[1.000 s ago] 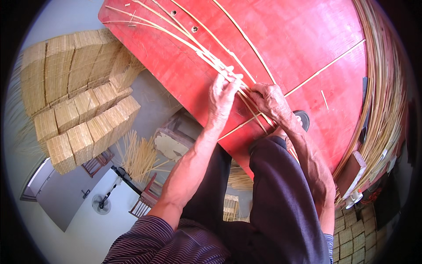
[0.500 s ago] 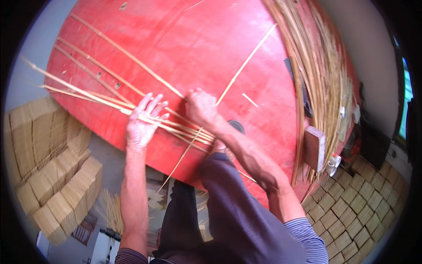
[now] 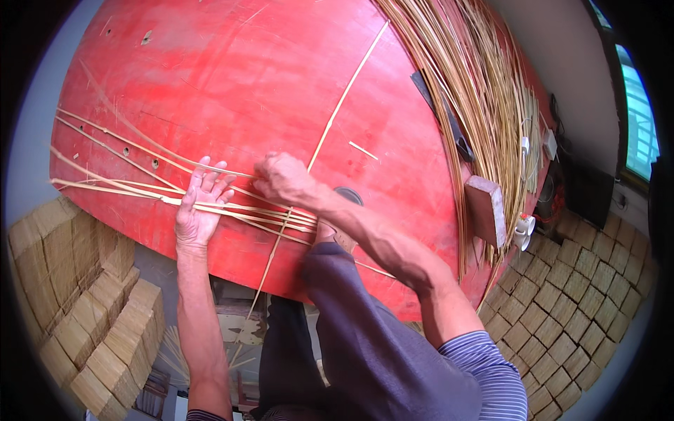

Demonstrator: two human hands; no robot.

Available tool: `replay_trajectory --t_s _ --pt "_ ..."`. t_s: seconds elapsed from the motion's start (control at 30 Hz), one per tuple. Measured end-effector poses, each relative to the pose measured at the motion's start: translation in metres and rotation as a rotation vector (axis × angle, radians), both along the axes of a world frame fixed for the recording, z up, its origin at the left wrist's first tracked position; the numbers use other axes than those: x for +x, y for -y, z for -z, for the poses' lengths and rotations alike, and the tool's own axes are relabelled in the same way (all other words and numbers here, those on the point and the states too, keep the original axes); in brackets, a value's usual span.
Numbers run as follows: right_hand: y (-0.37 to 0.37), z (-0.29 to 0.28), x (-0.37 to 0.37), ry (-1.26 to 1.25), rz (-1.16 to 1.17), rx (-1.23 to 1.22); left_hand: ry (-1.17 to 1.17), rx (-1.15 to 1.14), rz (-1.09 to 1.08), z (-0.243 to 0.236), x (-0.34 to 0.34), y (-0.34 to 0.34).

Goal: The person weaves thin bamboo strips on a red work surface, interlacing them to form a grid pattern. They repeatedly pick up new strips and lay them across the existing weave, adjusting alignment by hand.

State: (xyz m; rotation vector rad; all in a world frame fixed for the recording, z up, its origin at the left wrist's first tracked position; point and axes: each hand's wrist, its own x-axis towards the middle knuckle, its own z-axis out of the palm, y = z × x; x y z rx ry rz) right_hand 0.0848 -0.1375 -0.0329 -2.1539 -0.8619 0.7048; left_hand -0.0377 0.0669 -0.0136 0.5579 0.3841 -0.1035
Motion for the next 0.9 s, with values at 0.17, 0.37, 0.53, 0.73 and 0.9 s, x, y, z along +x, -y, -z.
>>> replay_trajectory --t_s 0.17,0.37,0.53,0.73,0.9 --pt "0.184 0.020 0.106 0.783 0.311 -0.058 -0.026 -0.036 -0.067 -0.003 0.000 0.000" --pt "0.312 -0.018 0.130 0.535 0.409 -1.027 0.056 -0.099 -0.107 0.003 -0.013 -0.012" --pt "0.333 -0.006 0.120 0.580 0.393 -0.947 0.031 -0.100 -0.139 0.005 -0.014 -0.012" --pt "0.321 -0.024 0.125 0.573 0.556 -0.477 0.049 -0.126 -0.149 0.006 -0.013 -0.016" --pt "0.240 -0.082 0.121 0.378 0.638 0.085 0.052 -0.156 -0.257 -0.001 -0.011 -0.008"
